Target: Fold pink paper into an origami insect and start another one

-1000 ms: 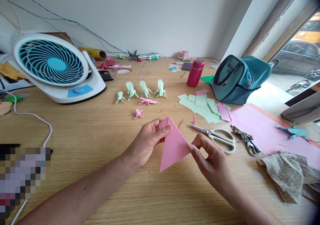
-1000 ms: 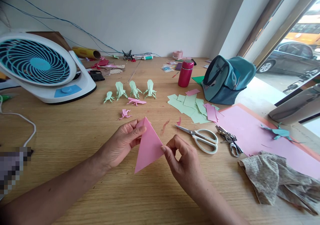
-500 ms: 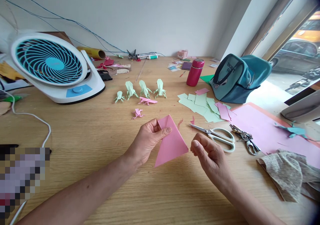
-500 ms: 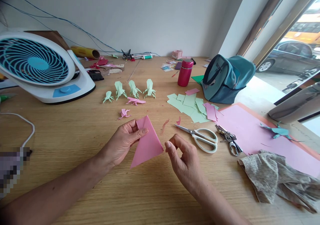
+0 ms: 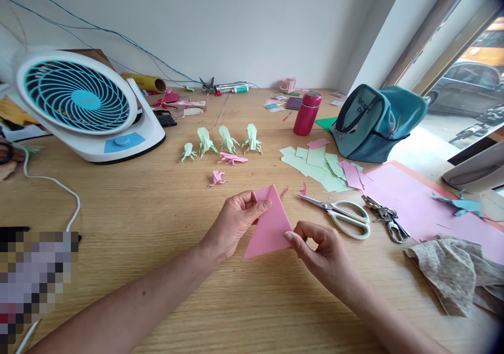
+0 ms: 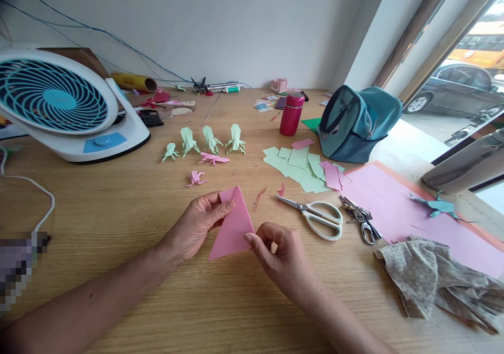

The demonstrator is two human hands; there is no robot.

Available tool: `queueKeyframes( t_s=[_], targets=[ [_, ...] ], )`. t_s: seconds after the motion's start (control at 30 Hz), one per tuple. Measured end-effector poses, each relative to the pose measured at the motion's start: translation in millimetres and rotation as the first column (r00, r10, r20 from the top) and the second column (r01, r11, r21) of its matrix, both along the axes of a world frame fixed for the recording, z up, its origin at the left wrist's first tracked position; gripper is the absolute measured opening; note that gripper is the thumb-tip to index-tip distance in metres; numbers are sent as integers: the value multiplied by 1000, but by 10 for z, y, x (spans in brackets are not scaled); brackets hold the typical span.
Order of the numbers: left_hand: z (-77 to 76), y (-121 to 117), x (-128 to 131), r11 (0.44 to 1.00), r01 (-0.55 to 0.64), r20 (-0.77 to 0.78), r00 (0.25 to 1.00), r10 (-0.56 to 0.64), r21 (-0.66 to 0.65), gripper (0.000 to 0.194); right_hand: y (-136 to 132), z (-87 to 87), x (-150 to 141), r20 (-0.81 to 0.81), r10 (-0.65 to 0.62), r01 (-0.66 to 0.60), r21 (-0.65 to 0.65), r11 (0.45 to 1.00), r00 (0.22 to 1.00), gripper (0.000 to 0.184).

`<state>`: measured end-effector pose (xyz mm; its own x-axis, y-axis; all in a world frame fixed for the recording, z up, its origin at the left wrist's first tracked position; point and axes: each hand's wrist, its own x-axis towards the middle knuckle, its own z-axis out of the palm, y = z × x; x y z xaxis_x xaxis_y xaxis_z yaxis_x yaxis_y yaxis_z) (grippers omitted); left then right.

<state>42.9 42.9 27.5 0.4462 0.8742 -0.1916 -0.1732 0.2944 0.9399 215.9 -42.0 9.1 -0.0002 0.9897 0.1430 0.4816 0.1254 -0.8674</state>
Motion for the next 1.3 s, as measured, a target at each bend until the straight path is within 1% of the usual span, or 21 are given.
queueKeyframes(
  t_s=[0.1, 0.17, 0.27, 0.33, 0.37, 0.4, 0.47, 0.5, 0.53, 0.6, 0.67, 0.8, 0.93, 1.03, 1.07, 1.1, 1.13, 1.2, 1.23, 1.27, 1.3],
  targets=[
    [-15, -46, 14, 981, 120, 46, 992, -115, -150, 37, 8, -13, 5, -3, -36, 36, 37, 999, 999, 45],
    [-32, -61, 19, 962, 161, 68, 986, -149, -219, 37, 15, 2, 21, 11, -48, 47, 48, 998, 999, 45],
    [-57, -27, 10, 957, 147, 95, 987, -127, -249, 37, 45, 62, 125, 89, -71, 62, 97, 993, 994, 44],
    [-78, 28, -4, 958, 114, 109, 990, -87, -264, 36, 85, 99, 276, 255, -138, 92, 184, 979, 957, 36],
    [-91, 60, -12, 957, 97, 116, 991, -67, -275, 37, 108, 105, 372, 373, -197, 115, 230, 966, 907, 30],
    [-106, 91, -20, 954, 82, 122, 991, -49, -287, 37, 130, 100, 476, 497, -238, 132, 239, 962, 835, 23],
    [-135, 147, -33, 948, 62, 139, 990, -20, -312, 38, 166, 56, 682, 721, -266, 146, 225, 963, 640, 15],
    [-149, 169, -38, 945, 54, 152, 988, -4, -322, 38, 177, 23, 771, 789, -252, 142, 208, 968, 561, 16],
    [-160, 187, -40, 942, 46, 166, 986, 11, -332, 38, 181, -13, 844, 832, -236, 144, 188, 972, 502, 17],
    [-178, 213, -40, 937, 31, 194, 980, 39, -347, 38, 174, -75, 939, 880, -195, 141, 148, 979, 433, 17],
    [-189, 227, -34, 936, 14, 215, 974, 67, -352, 37, 154, -113, 980, 889, -184, 148, 134, 980, 419, 16],
    [-200, 234, -19, 936, -34, 235, 964, 122, -349, 31, 112, -141, 1050, 880, -199, 175, 135, 975, 432, 18],
    [-198, 235, -26, 941, -85, 199, 967, 157, -328, 31, 93, -138, 1149, 875, -183, 122, 143, 982, 448, 22],
    [-193, 229, -33, 956, -88, 159, 978, 137, -281, 36, 110, -67, 1062, 859, -219, 117, 185, 976, 462, 24],
    [-192, 220, -31, 960, -84, 149, 981, 127, -269, 36, 120, -31, 979, 830, -247, 139, 205, 969, 499, 24],
    [-192, 204, -25, 963, -76, 142, 983, 116, -260, 36, 128, 6, 874, 778, -255, 142, 212, 967, 574, 25],
    [-192, 181, -15, 965, -66, 134, 986, 102, -253, 36, 133, 40, 752, 698, -245, 143, 202, 969, 673, 25],
    [-194, 115, 11, 972, -36, 102, 993, 61, -230, 35, 133, 80, 496, 472, -153, 90, 153, 984, 868, 24],
    [-195, 75, 25, 977, -18, 79, 996, 36, -214, 35, 127, 84, 379, 359, -66, 32, 99, 995, 931, 23],
    [-196, 35, 38, 980, 5, 54, 999, 5, -199, 36, 119, 77, 279, 255, 35, -40, 13, 999, 966, 22],
    [-195, -4, 48, 982, 30, 27, 999, -25, -185, 37, 110, 61, 199, 168, 95, -88, -49, 995, 981, 21]
  ],
)
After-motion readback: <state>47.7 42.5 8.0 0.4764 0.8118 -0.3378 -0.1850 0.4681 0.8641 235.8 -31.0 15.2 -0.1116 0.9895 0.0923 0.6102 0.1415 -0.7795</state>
